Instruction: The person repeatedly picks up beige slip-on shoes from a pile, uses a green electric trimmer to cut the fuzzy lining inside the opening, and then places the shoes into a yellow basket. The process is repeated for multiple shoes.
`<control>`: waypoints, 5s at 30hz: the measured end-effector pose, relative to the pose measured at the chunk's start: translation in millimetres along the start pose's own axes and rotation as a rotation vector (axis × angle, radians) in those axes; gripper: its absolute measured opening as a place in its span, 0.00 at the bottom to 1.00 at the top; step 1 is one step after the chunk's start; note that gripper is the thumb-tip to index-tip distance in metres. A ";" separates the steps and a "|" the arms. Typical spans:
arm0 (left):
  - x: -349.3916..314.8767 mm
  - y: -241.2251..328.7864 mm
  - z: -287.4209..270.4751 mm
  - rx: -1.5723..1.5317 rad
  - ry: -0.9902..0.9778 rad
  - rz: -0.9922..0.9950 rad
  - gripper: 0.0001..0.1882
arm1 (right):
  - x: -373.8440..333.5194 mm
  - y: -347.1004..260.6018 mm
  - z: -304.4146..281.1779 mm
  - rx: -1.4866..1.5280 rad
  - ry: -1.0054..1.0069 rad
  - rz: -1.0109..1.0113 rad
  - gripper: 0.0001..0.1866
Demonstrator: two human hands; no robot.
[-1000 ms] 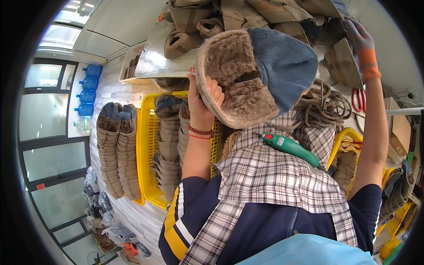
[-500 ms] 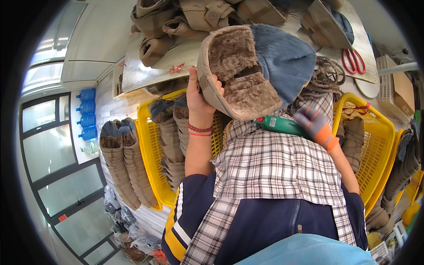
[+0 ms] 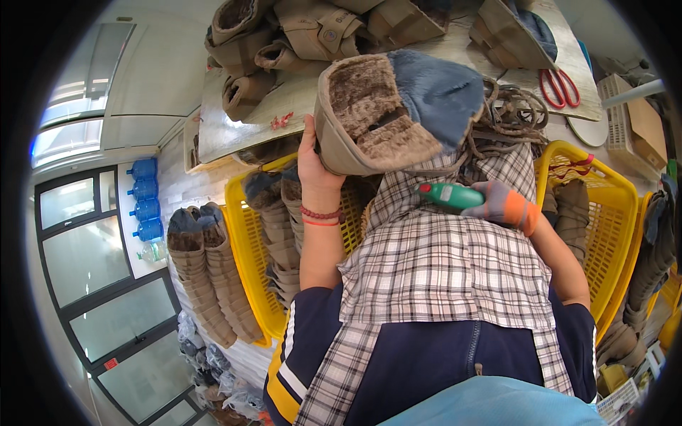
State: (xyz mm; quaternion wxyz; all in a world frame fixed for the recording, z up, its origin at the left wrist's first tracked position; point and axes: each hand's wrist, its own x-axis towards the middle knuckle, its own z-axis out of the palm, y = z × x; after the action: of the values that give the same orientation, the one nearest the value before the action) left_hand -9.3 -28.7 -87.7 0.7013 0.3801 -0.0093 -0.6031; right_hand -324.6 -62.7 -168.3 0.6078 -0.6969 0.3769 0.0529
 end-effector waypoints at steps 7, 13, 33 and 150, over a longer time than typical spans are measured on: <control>10.9 8.7 -15.6 -0.261 -0.004 -0.157 0.18 | -71.6 -8.4 -33.5 0.190 0.859 -0.048 0.21; 17.0 0.6 -2.9 -0.200 0.051 -0.172 0.19 | -89.6 -51.2 -38.8 -0.476 1.060 -0.382 0.27; 7.3 -7.6 16.4 -0.211 -0.057 -0.170 0.19 | -83.0 -65.1 -39.2 -0.807 1.079 -0.577 0.27; 221.1 322.5 127.2 2.201 0.332 1.149 0.24 | -188.9 294.9 53.9 0.299 1.570 0.806 0.16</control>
State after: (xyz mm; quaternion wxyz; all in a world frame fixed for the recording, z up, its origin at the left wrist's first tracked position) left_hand 261.4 -288.8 79.8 0.1661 0.7760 -0.5834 0.1727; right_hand -612.0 79.0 -319.6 0.1943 -0.2604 0.9035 -0.2795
